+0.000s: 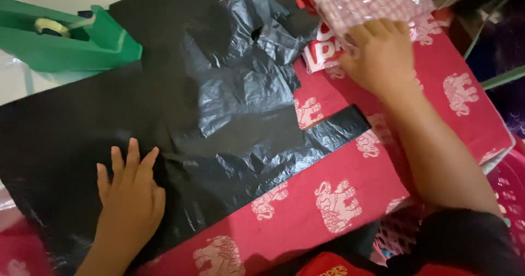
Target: Packing a folded garment into a black plastic bag and sealing it with adhesive tape.
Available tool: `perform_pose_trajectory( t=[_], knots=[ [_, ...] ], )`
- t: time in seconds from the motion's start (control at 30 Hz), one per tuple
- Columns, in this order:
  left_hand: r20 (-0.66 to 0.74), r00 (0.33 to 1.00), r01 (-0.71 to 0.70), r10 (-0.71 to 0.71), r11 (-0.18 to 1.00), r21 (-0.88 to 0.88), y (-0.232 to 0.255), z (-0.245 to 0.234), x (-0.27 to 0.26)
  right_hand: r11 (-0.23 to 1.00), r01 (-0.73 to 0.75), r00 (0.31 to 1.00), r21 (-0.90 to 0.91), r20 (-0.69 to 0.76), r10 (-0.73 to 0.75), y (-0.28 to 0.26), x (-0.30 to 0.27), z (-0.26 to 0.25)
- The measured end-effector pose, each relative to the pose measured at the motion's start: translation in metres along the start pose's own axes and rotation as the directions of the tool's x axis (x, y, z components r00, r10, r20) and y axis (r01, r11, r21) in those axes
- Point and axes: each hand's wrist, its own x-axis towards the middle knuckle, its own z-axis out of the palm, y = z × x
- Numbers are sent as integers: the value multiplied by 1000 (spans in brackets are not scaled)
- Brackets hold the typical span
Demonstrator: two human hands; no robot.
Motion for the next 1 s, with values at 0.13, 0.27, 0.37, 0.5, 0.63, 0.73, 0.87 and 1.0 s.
perform_pose_trajectory(
  t=[0.13, 0.27, 0.37, 0.5, 0.63, 0.73, 0.87, 1.0],
  knots=[
    [43, 998, 45, -45, 999, -14, -2, 5, -2, 996, 34, 990, 82, 137, -45, 43, -15, -22],
    [78, 995, 61, -58, 997, -41, 3, -6, 4, 980, -69, 918, -188, 373, 136, 91, -43, -12],
    [44, 998, 34, -33, 999, -14, 8, -24, 12, 948, -139, 975, -286, 129, 182, 110, -63, 9],
    [39, 990, 144, -139, 968, -207, 5, -39, 16, 988, -39, 999, 148, -21, 42, 62, -28, -9],
    [-138, 990, 31, -36, 999, -39, -2, -41, 12, 971, 35, 999, 236, -41, -26, 17, -1, -10],
    [-164, 983, -71, 88, 992, 109, -16, -35, 10, 980, 76, 982, 183, -187, -41, 6, 15, 0],
    [-50, 998, -39, 46, 991, 126, -21, -45, 16, 997, 13, 985, 82, -171, 2, 19, 9, 26],
    [-73, 997, -21, 32, 988, 153, -29, -50, 13, 999, 15, 980, 38, -200, -7, 25, 4, 18]
  ],
)
